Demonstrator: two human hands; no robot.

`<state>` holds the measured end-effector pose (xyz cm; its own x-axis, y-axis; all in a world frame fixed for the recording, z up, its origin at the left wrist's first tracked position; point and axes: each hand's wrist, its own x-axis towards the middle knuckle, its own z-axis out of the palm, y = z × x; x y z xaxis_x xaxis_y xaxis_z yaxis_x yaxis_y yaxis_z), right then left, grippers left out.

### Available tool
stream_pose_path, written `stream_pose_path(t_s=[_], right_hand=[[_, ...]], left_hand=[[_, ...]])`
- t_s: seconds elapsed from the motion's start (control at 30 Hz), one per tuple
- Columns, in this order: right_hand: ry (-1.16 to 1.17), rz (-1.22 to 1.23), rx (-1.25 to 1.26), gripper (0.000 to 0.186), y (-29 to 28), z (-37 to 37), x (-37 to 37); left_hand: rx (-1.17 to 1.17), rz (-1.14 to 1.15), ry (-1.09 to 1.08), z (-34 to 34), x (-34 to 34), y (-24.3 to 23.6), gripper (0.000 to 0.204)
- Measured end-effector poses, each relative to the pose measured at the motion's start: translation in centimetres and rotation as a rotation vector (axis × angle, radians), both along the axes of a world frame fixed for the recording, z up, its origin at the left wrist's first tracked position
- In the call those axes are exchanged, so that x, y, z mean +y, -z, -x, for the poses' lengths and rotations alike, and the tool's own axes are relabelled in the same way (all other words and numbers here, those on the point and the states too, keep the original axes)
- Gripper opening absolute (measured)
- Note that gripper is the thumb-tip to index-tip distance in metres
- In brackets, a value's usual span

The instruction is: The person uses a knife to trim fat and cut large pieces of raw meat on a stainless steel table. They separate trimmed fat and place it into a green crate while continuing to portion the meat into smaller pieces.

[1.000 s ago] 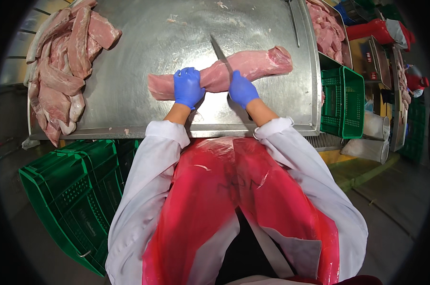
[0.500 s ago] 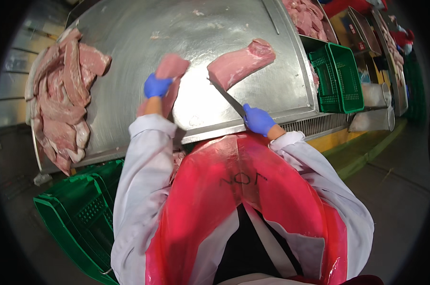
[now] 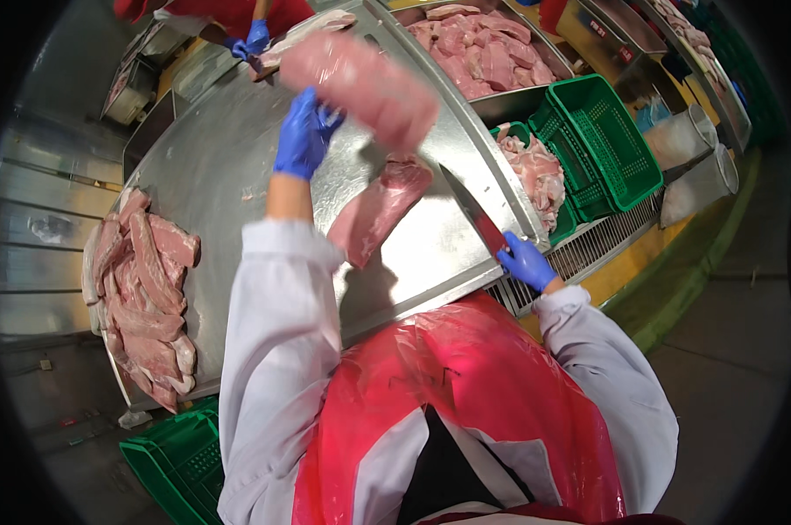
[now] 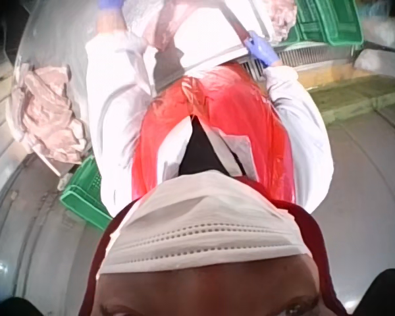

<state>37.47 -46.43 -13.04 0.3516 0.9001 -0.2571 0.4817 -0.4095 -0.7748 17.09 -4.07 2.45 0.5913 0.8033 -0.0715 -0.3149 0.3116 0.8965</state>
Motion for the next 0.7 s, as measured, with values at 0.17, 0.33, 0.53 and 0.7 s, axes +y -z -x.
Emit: stream_pose_path(t_s=[0.17,0.33,0.53,0.7], right_hand=[[0.162,-0.083,0.164,0.029,-1.9,-5.0,0.7],[0.113,-0.218,-0.280,0.029,4.0,-7.9,-7.2],[0.385,0.056,0.186,0.023,4.0,-8.0,-10.9],[0.367,-0.003,0.121,0.025,3.4,-8.5,-8.9]], left_hand=[[1.179,-0.857,0.285,0.1,0.8,17.3,0.114],[1.681,-0.813,0.498,-1.1,-9.6,14.9,0.110],[0.766,0.038,0.333,2.9,-10.4,16.7,0.058],[0.150,0.576,0.198,-10.8,-7.6,9.8,0.043]])
